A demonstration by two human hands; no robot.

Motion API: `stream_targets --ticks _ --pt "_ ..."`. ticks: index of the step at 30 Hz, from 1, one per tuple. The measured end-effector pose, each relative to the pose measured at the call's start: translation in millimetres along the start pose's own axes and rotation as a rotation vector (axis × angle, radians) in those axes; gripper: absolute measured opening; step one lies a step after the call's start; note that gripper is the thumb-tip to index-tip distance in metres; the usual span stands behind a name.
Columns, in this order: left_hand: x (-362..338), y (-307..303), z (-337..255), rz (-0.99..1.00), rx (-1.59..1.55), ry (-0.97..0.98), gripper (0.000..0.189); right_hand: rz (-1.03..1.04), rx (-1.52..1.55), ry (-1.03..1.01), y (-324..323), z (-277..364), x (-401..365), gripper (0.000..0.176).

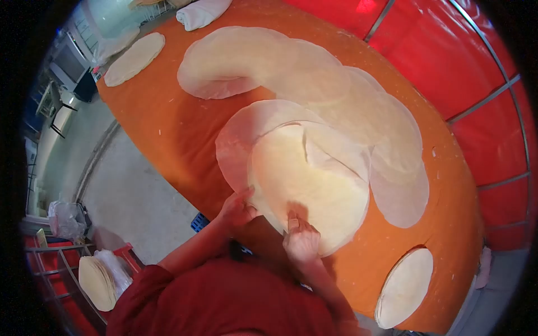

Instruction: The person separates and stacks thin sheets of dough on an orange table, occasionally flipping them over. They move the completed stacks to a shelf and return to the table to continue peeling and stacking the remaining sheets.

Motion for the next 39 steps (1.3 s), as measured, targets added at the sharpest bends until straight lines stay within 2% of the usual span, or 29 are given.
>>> stream_targets --ticks 2,4,6,8,9,10,11,12,13,14,15,16,17,18,19,20,22,23,25,26,28,29,31,32,33,35,37,38,39 --pt "-3 11 -1 0.097 0.235 0.009 0.037 0.009 -0.029 0.016 -5 13 10 0.044" --pt "-7 19 -3 0.017 0.168 -0.055 0.037 0.007 -0.052 0.027 3 17 11 0.043" --pt "-8 21 -8 -0.05 0.112 -0.116 0.037 -0.176 -0.041 -0.101 9 23 7 0.042" --pt "-13 21 -11 0.026 0.455 -0.035 0.04 -0.206 -0.041 -0.113 3 26 7 0.037" --pt "-11 16 -9 0.032 0.453 -0.047 0.04 -0.221 -0.039 -0.112 -1 25 7 0.035" --pt "-8 8 0 0.024 0.132 -0.16 0.041 -0.236 -0.038 -0.11 -5 25 8 0.033" --pt "-5 2 8 0.012 -0.187 -0.269 0.043 0.089 0.027 0.138 6 -1 11 0.023" --pt "-5 -6 6 0.017 -0.183 -0.276 0.043 0.41 0.095 0.381 13 -28 3 0.016" --pt "-7 -19 1 -0.013 -0.062 -0.21 0.041 0.249 0.605 0.335 21 -71 -8 0.023" --pt "-8 -27 -6 -0.041 0.057 -0.137 0.039 0.143 0.945 0.317 -6 -90 5 0.013" --pt "-10 -28 -9 -0.037 0.058 -0.138 0.039 0.045 1.342 0.276 -33 -110 19 0.016" --pt "-15 -32 -13 -0.108 0.226 -0.132 0.04 -0.027 1.684 0.208 -61 -129 32 0.028" --pt "-19 -37 -17 -0.178 0.392 -0.125 0.04 -0.139 1.449 0.433 -111 -93 56 0.02" --pt "-16 -36 -24 -0.179 0.391 -0.129 0.04 -0.106 0.892 0.471 -162 -42 84 0.01" --pt "-7 -27 -45 -0.096 0.354 0.073 0.041 -0.068 0.335 0.484 -191 -5 101 0.008" --pt "-1 -19 -66 -0.011 0.314 0.275 0.043 -0.066 0.335 0.487 -191 6 105 0.008" --pt "6 -20 -86 0.036 0.176 0.183 0.045 -0.073 -0.525 -0.067 -188 55 118 0.013" --pt "5 -19 -92 0.079 0.039 0.096 0.047 -0.087 -0.474 0.017 -165 52 116 0.025" --pt "1 -16 -99 0.098 0.049 0.073 0.052 0.137 -0.454 -0.017 -94 54 110 0.046" --pt "-1 -12 -96 0.172 -0.06 -0.001 0.052 0.272 -0.496 -0.088 -49 55 102 0.049" --pt "-3 -2 -94 0.246 -0.17 -0.07 0.053 0.301 -0.351 -0.165 37 59 79 0.049" --pt "-2 0 -92 0.172 -0.09 -0.102 0.054 0.139 -0.152 -0.222 51 65 73 0.048" --pt "1 10 -91 0.105 -0.009 -0.134 0.055 0.041 -0.212 -0.227 68 49 73 0.045" --pt "2 19 -93 0.133 -0.002 -0.112 0.055 -0.052 -0.269 -0.232 65 44 72 0.042" --pt "3 24 -94 0.16 0.006 -0.096 0.055 0.132 0.062 0.043 53 28 79 0.023" --pt "13 23 -93 0.237 0.098 -0.077 0.059 0.058 0.535 0.093 14 7 97 0.018" --pt "30 5 -90 -0.012 0.348 -0.036 0.053 -0.092 0.505 0.139 -76 18 104 0.014" --pt "38 0 -80 0.019 0.362 -0.104 0.043 -0.179 0.607 0.229 -103 1 94 0.015" --pt "39 4 -75 0.031 0.371 -0.12 0.043 -0.28 0.717 0.311 -130 -15 83 0.017"
Point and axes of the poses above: each hand's wrist, its own x-axis towards the middle knuckle, its own y-axis out of the palm, z = x × y, the point moved 6 cm from there along x, towards the middle knuckle, and after that the axes turned 7 degrees about x, right-handed, at the moved point
